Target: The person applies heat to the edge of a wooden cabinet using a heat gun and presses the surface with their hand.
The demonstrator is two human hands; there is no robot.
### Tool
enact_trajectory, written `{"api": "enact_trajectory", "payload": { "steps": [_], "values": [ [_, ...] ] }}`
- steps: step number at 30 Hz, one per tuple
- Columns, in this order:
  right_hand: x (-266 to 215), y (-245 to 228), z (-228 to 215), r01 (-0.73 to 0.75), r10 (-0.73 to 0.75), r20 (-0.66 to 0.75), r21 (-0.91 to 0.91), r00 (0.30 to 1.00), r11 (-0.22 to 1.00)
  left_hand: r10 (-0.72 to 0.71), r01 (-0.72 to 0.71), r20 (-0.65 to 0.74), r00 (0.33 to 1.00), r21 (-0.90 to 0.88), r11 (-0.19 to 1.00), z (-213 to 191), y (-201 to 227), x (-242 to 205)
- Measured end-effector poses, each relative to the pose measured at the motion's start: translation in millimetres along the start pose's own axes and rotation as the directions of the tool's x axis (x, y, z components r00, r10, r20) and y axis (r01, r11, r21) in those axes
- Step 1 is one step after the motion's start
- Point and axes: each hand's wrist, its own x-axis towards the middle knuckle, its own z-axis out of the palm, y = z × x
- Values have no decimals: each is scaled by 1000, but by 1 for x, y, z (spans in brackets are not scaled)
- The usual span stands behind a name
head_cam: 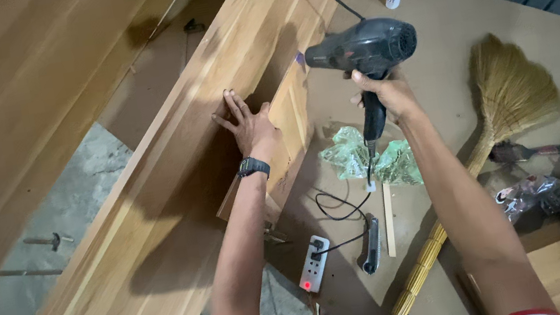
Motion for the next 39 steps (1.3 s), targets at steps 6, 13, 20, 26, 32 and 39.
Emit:
{"api": "enact_trajectory", "payload": {
  "steps": [6,13,20,26,32,39],
  "values": [
    [15,27,-11,-8,9,85,-10,996,1000,-11,11,-21,1000,-7,1000,1,1,0],
    [-2,3,-6,3,-4,149,10,989,1000,1,-1,7,1000,10,1000,3,0,3],
    [9,6,-6,0,-3,109,26,994,1000,4,-5,-10,1000,-35,999,2,0,1],
    [21,12,-10,-12,12,96,-1,995,1000,-1,0,-39,999,-24,1000,3,1,0],
    [22,7,-3,-25,31,68,-80,997,996,10,-12,-64,998,-22,1000,17,-3,5],
    [17,7,-2,-7,7,23,-1,1000,1000,8,-10,-58,998,-33,999,8,-2,2]
  ]
}}
